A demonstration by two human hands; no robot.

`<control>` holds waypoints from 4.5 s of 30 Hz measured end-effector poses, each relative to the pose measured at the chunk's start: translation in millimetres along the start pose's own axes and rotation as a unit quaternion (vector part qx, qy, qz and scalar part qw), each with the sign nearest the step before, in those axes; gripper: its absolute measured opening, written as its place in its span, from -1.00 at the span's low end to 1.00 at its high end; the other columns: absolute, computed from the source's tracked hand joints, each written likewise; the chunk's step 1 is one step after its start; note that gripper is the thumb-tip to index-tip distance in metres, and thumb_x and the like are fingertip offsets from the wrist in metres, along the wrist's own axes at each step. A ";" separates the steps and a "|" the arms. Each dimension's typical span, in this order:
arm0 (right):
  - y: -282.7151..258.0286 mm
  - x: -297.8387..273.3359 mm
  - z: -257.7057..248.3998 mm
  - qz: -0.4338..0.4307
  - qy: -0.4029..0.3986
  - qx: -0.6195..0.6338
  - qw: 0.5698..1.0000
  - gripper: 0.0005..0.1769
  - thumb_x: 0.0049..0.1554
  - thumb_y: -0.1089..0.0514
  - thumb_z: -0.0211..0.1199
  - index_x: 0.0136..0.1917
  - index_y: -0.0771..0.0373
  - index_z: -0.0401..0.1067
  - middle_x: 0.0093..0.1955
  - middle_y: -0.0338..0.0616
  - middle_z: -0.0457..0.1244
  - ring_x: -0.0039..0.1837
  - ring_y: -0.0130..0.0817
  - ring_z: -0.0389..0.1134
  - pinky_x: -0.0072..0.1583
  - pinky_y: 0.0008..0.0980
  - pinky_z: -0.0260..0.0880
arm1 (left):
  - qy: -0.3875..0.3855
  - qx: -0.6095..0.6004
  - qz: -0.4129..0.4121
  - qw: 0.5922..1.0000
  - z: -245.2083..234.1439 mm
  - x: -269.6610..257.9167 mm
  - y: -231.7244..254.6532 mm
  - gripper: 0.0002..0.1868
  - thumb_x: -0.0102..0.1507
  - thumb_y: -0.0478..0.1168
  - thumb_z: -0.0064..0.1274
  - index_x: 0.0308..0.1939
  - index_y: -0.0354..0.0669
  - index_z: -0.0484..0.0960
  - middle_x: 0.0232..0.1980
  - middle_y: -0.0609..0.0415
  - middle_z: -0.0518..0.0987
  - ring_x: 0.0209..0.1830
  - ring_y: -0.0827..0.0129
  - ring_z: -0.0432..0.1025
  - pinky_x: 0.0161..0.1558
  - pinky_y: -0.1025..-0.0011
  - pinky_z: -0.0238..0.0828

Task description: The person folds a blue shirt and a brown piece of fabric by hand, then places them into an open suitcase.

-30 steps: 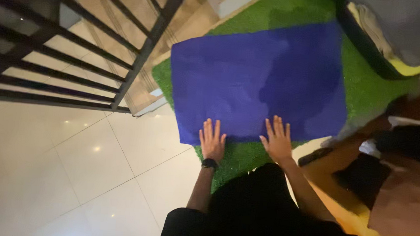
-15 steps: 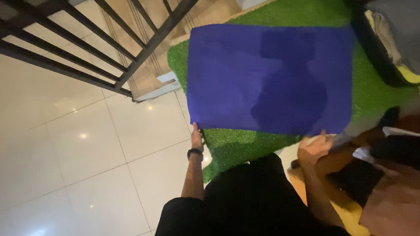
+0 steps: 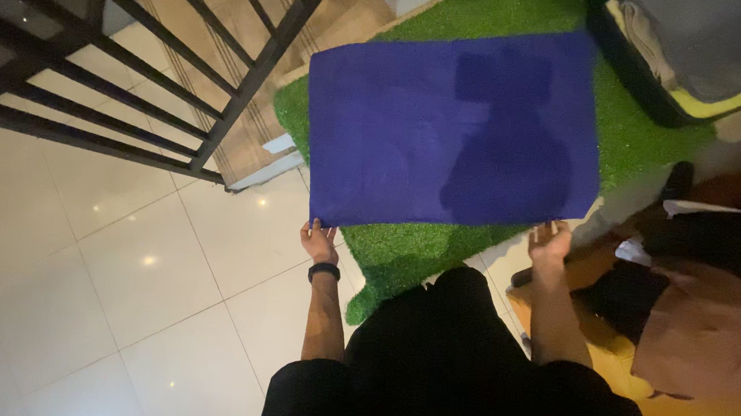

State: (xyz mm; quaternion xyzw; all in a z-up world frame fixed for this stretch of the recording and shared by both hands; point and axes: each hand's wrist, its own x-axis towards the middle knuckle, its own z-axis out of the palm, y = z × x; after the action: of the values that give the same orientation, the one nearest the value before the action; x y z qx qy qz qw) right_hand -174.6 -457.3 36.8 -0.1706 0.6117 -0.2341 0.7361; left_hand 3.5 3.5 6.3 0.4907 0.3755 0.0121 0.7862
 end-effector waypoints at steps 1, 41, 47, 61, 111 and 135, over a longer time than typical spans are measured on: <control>-6.1 3.3 -3.0 0.000 0.001 0.000 1.000 -0.56 0.19 -0.08 0.16 0.28 0.09 0.41 0.19 -0.26 0.33 0.22 -0.36 0.33 0.28 -0.20 0.31 | 0.022 0.030 0.002 0.999 -1.3 -3.4 -0.2 -0.68 0.33 -0.30 -0.03 0.13 -0.12 0.28 0.06 -0.08 0.50 -0.03 0.09 0.54 -0.03 0.04 0.57; 156.8 -165.3 137.1 -0.470 -0.449 -0.633 0.421 -0.78 0.18 0.15 0.31 0.10 0.14 0.60 0.09 -0.05 0.40 0.23 -0.15 0.34 0.31 -0.05 0.30 | -0.356 -0.027 -0.258 0.898 84.8 -118.4 -143.2 -0.52 0.41 -0.05 -0.10 0.25 -0.37 0.39 0.21 -0.19 0.49 0.18 0.00 0.42 0.19 0.06 0.44; 92.2 -63.2 110.3 -0.384 -0.253 -0.657 0.598 -0.53 0.25 0.02 0.23 0.33 0.30 0.34 0.21 0.09 0.30 0.21 -0.09 0.36 0.24 -0.09 0.40 | -0.182 0.011 -0.263 0.947 89.4 -110.8 -141.2 -0.48 0.33 -0.05 0.08 0.14 -0.47 0.41 0.09 -0.22 0.56 0.05 -0.05 0.52 0.03 0.10 0.62; 45.1 -6.6 347.3 -0.328 -0.321 -0.772 0.439 -0.50 0.29 0.02 0.14 0.47 0.08 0.30 0.27 0.05 0.38 0.27 -0.07 0.43 0.30 -0.08 0.41 | -0.256 0.182 -0.179 0.933 89.3 -135.9 -144.0 -0.44 0.20 -0.02 0.28 0.18 -0.25 0.61 0.12 0.06 0.64 0.02 0.36 0.54 -0.05 0.27 0.55; -86.4 46.8 20.4 -0.338 -0.156 -0.785 0.495 -0.27 0.03 -0.32 0.34 0.24 0.27 0.52 0.14 0.26 0.35 0.13 0.16 0.41 0.18 -0.01 0.40 | -0.159 0.525 0.077 0.833 41.2 -41.2 -37.4 -0.60 0.34 -0.15 0.16 0.19 -0.27 0.52 -0.24 -0.18 0.65 -0.41 0.30 0.50 -0.32 0.31 0.47; -64.8 139.5 191.6 -0.402 -0.142 -0.589 0.687 -0.46 0.14 -0.02 0.43 0.23 0.35 0.40 -0.05 0.08 0.42 -0.08 -0.18 0.44 0.01 -0.22 0.45 | -0.132 0.382 0.108 0.909 203.0 68.7 -22.0 -0.65 0.19 -0.08 0.33 -0.15 -0.24 0.59 -0.36 0.23 0.52 -0.38 0.51 0.34 -0.29 0.46 0.33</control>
State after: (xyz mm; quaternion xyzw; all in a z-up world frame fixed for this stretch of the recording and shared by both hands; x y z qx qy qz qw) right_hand 24.3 -595.2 -5.8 -0.8298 0.3845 -0.0726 0.3978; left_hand 167.3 -136.0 -2.6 0.7880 0.1894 -0.1119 0.5751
